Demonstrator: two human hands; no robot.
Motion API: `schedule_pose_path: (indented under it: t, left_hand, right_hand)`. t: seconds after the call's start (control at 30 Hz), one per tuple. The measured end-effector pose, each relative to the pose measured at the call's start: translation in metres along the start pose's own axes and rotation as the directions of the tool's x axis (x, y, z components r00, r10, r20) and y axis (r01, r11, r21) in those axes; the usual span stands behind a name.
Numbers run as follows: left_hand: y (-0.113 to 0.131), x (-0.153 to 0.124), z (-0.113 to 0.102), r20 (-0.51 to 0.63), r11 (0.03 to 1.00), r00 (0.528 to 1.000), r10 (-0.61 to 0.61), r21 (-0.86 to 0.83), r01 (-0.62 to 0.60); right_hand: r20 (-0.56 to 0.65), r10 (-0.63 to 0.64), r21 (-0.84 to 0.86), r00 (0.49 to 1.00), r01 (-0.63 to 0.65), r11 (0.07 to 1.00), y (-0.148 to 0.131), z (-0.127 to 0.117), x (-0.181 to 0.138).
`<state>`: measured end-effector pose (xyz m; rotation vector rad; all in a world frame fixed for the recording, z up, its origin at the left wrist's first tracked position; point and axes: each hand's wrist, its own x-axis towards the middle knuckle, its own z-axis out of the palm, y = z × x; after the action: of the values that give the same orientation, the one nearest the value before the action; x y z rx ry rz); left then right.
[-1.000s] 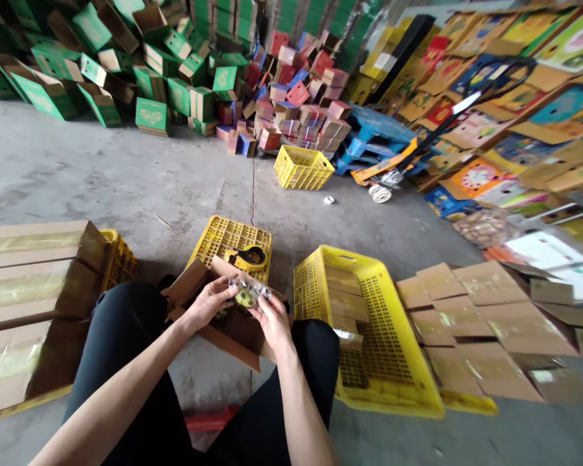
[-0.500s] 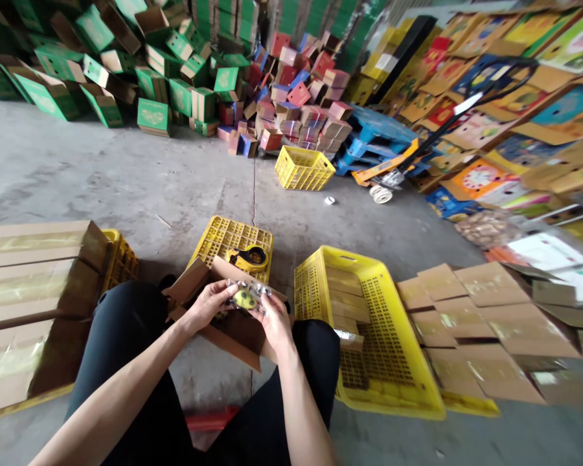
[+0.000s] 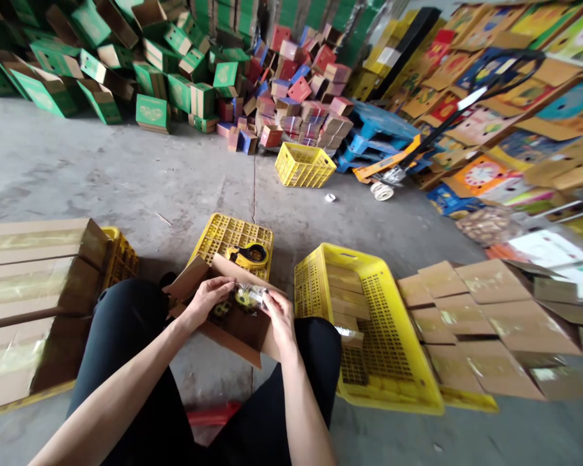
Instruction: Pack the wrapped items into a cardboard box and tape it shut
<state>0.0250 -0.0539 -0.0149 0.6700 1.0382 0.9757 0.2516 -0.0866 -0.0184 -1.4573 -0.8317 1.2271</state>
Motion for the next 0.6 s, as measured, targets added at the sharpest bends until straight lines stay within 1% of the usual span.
schedule_pose_path:
  t: [0.03,0.1,0.17,0.2,0.27,0.3,0.37,0.4,0.47,0.53,0.57,0.6]
  left_hand:
    - [0.001,0.0,-0.001,-0.023,1.0,1.0,0.012,-0.012,-0.012]
    - [0.002,0.001,-0.004,-0.047,0.999,0.998,0.033,-0.035,-0.035]
    - [0.004,0.001,-0.005,-0.049,0.998,0.998,0.035,-0.051,-0.038]
    - [0.004,0.001,-0.005,-0.046,0.998,0.998,0.032,-0.058,-0.034]
    - [0.004,0.001,-0.004,-0.036,0.998,0.999,0.023,-0.065,-0.025]
    - [0.004,0.001,-0.004,-0.032,0.998,0.999,0.02,-0.062,-0.021]
    - [0.002,0.002,-0.004,-0.029,0.999,1.0,0.012,-0.045,-0.014]
    - [0.001,0.002,-0.004,-0.028,0.999,1.0,0.008,-0.033,-0.009]
    - [-0.001,0.003,-0.005,-0.026,1.0,1.0,0.001,-0.01,-0.001]
    - [-0.002,0.004,-0.006,-0.021,1.0,1.0,-0.005,0.007,0.005]
    - [-0.003,0.004,-0.006,-0.016,1.0,1.0,-0.008,0.012,0.009]
    - [-0.003,0.004,-0.006,-0.012,1.0,1.0,-0.012,0.018,0.012]
  right_hand:
    - [0.046,-0.042,-0.091,0.998,0.046,0.995,0.0,-0.002,0.0]
    - [0.201,-0.082,-0.292,0.976,0.139,0.946,0.002,-0.006,-0.002]
    - [0.35,-0.051,-0.491,0.936,0.229,0.841,0.007,-0.006,-0.006]
    - [0.387,-0.031,-0.57,0.921,0.265,0.778,0.01,-0.006,-0.008]
    - [0.408,-0.009,-0.675,0.913,0.308,0.67,0.016,-0.003,-0.013]
    - [0.402,-0.007,-0.703,0.916,0.314,0.638,0.019,-0.001,-0.015]
    - [0.368,-0.022,-0.734,0.93,0.304,0.607,0.022,0.005,-0.017]
    - [0.351,-0.027,-0.763,0.936,0.303,0.571,0.023,0.008,-0.017]
    - [0.341,-0.02,-0.835,0.94,0.312,0.452,0.023,0.014,-0.016]
    - [0.362,0.016,-0.88,0.932,0.337,0.335,0.025,0.022,-0.015]
    - [0.38,0.032,-0.881,0.924,0.352,0.315,0.026,0.025,-0.015]
    - [0.395,0.035,-0.871,0.918,0.362,0.331,0.028,0.029,-0.014]
